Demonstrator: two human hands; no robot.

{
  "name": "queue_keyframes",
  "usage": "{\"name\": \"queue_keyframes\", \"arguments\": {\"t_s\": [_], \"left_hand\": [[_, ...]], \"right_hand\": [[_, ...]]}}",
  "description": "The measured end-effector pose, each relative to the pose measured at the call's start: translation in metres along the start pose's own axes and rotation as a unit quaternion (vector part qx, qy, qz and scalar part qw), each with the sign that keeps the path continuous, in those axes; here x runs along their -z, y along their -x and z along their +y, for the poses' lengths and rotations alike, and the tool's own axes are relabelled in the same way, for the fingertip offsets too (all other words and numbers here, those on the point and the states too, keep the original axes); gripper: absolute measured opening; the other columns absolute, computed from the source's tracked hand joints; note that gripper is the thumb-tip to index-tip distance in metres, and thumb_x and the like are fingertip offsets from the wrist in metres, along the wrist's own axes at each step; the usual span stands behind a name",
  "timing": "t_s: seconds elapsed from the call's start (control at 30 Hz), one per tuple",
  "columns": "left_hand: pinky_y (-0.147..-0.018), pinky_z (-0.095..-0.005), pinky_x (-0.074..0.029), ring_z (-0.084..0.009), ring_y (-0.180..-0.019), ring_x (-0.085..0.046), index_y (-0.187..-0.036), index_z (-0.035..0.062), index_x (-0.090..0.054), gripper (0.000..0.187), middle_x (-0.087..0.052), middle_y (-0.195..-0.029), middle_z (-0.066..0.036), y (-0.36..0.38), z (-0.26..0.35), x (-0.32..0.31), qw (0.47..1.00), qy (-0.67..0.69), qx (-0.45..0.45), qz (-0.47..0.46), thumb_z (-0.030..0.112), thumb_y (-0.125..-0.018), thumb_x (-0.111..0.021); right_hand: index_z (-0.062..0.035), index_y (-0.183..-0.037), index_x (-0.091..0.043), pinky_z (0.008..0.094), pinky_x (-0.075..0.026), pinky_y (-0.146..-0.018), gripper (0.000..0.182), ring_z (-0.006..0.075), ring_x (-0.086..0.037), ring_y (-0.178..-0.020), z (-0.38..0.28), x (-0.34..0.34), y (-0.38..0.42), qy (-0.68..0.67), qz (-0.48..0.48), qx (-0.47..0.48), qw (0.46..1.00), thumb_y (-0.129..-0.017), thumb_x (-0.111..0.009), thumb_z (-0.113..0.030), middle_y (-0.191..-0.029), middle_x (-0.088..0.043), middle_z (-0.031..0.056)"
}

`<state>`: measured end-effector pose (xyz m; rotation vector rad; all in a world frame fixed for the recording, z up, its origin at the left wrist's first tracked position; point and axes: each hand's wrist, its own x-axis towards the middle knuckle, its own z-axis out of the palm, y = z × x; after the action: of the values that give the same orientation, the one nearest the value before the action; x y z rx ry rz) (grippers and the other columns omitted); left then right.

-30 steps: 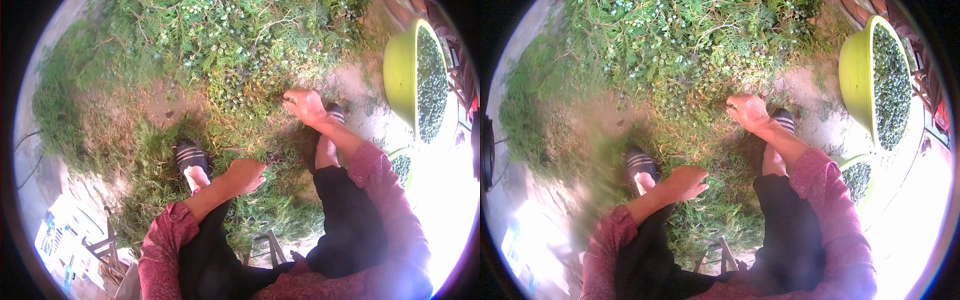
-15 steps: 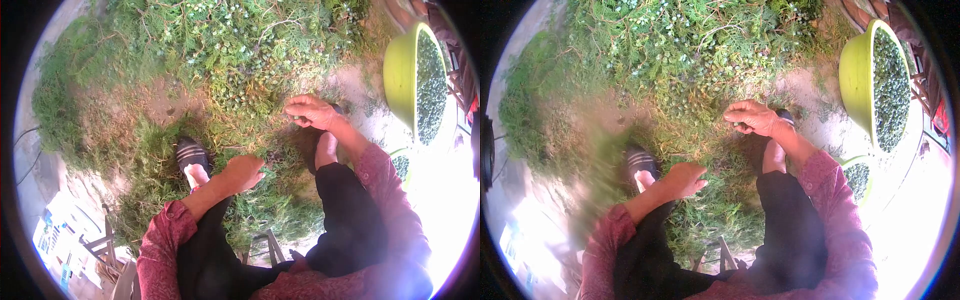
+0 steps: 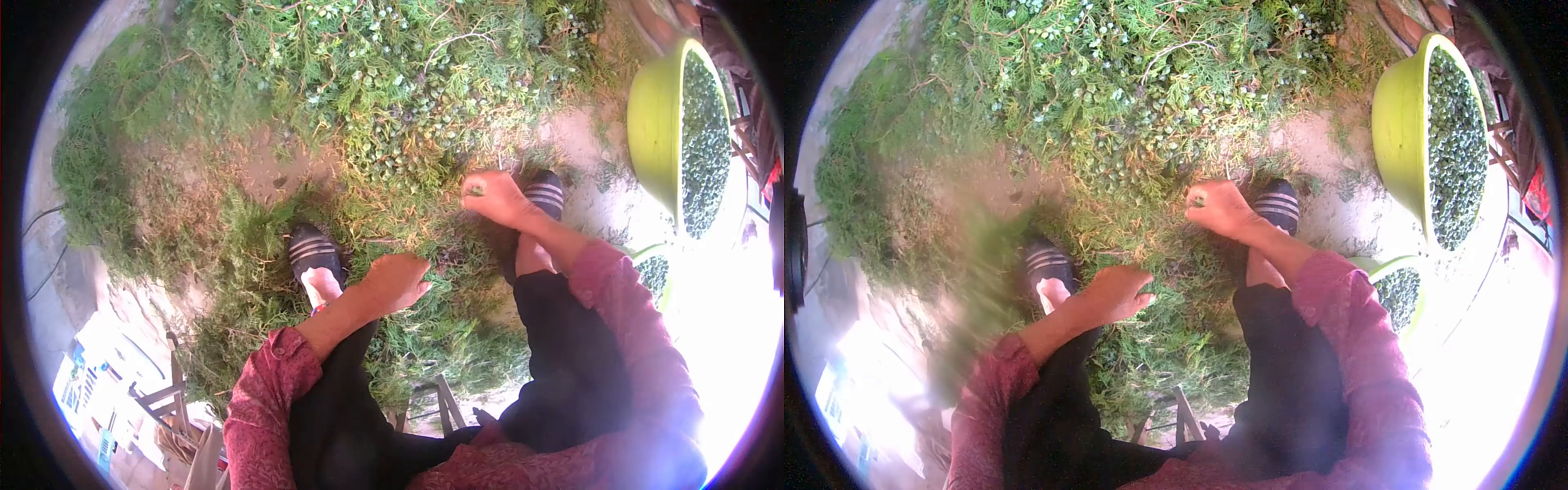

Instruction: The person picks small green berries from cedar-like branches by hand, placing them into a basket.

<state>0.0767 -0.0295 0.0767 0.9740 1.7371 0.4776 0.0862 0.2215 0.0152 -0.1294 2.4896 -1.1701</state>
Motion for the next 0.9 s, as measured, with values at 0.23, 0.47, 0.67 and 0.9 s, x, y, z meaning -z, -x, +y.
{"name": "queue_keyframes", "arguments": {"t_s": [0.23,0.47,0.67,0.9], "left_hand": [[-0.068,-0.0459,-0.045,-0.0342,-0.079,-0.057,-0.088,0.0029,-0.052,0.029,-0.056,-0.079,-0.015,-0.001,-0.003,-0.004,0.999,0.013,0.0,0.044,0.029,-0.079,-0.059],[-0.066,-0.0455,-0.048,-0.0344,-0.076,-0.059,-0.083,0.0009,-0.056,0.025,-0.058,-0.077,-0.017,-0.001,0.003,0.003,1.0,0.013,-0.007,0.027,0.025,-0.078,-0.059],[-0.066,-0.0452,-0.048,-0.0347,-0.076,-0.059,-0.083,0.0012,-0.056,0.025,-0.058,-0.078,-0.017,-0.002,0.004,-0.001,1.0,0.014,-0.001,0.025,0.026,-0.078,-0.059],[-0.066,-0.0459,-0.045,-0.0358,-0.078,-0.057,-0.09,0.0027,-0.054,0.028,-0.056,-0.08,-0.016,-0.001,-0.002,-0.004,0.999,0.024,0.017,0.01,0.026,-0.077,-0.061]], "right_hand": [[-0.0026,-0.089,-0.056,0.0202,-0.037,-0.044,0.016,0.0066,-0.049,-0.052,-0.013,0.032,0.02,-0.613,-0.243,-0.284,0.696,-0.079,-0.062,-0.014,-0.067,-0.055,0.0006],[-0.0049,-0.08,-0.06,0.0286,-0.046,-0.052,0.014,0.0146,-0.057,-0.059,-0.028,0.01,-0.025,-0.165,-0.11,-0.159,0.967,-0.077,-0.062,-0.019,-0.07,-0.06,0.0045],[-0.007,-0.077,-0.057,0.0383,-0.046,-0.055,0.013,0.0298,-0.056,-0.067,-0.027,-0.022,-0.024,0.16,-0.033,0.034,0.986,-0.071,-0.06,-0.018,-0.073,-0.055,0.0111],[-0.004,-0.077,-0.057,0.036,-0.047,-0.051,0.014,0.0247,-0.059,-0.061,-0.015,-0.009,-0.017,0.124,-0.01,0.045,0.991,-0.076,-0.057,-0.018,-0.072,-0.059,0.0104]]}}
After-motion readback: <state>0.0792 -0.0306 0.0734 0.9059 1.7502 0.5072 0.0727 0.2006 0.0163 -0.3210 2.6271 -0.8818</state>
